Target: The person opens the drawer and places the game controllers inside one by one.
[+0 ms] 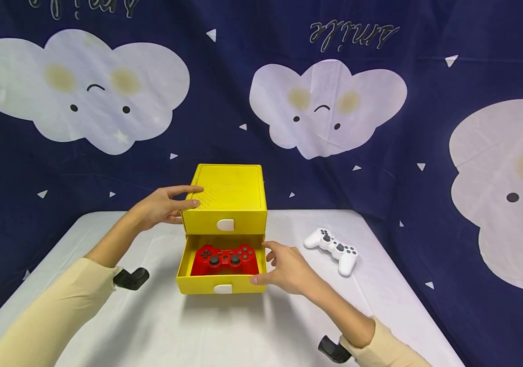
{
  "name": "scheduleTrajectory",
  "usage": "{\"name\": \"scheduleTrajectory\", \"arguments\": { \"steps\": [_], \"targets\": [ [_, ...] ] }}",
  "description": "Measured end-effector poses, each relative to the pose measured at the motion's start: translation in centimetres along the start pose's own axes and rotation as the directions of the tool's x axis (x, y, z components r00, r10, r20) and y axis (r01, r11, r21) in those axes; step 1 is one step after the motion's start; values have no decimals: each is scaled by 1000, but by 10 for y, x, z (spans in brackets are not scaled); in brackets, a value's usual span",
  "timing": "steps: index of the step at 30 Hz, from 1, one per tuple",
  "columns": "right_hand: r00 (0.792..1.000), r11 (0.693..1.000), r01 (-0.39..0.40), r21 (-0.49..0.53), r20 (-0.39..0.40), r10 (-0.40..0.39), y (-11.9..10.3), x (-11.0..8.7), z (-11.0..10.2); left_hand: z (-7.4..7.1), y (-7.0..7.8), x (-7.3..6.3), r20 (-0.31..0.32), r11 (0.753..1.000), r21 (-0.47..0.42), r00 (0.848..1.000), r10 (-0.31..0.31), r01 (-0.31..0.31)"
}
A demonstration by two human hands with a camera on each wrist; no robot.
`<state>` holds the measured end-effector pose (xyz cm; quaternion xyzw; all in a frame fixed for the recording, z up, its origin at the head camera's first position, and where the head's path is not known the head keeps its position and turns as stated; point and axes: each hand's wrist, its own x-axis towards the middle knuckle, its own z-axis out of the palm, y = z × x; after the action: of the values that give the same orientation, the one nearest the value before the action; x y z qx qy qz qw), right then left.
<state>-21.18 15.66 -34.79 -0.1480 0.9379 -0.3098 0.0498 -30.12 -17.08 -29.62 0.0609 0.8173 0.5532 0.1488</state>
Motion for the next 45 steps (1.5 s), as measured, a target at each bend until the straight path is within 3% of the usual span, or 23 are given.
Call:
{"name": "scheduleTrajectory", "arguments": {
  "steps": [6, 12, 27, 45],
  "targets": [
    [999, 995, 26, 92, 23, -28, 2, -1, 0, 1, -2, 0, 0, 1000, -1, 1000, 5, -5],
    [999, 988, -6, 157, 35, 1, 2, -1, 0, 1, -2, 0, -9, 1000, -13, 1000, -1, 1],
    [997, 976, -79, 204, 11, 78, 2, 4, 0, 4, 0, 1, -16, 1000, -11, 1000, -15, 15],
    [991, 973, -92, 210, -73, 109, 4, 15, 3, 2, 1, -1, -11, 1000, -1, 1000, -5, 5]
  ]
}}
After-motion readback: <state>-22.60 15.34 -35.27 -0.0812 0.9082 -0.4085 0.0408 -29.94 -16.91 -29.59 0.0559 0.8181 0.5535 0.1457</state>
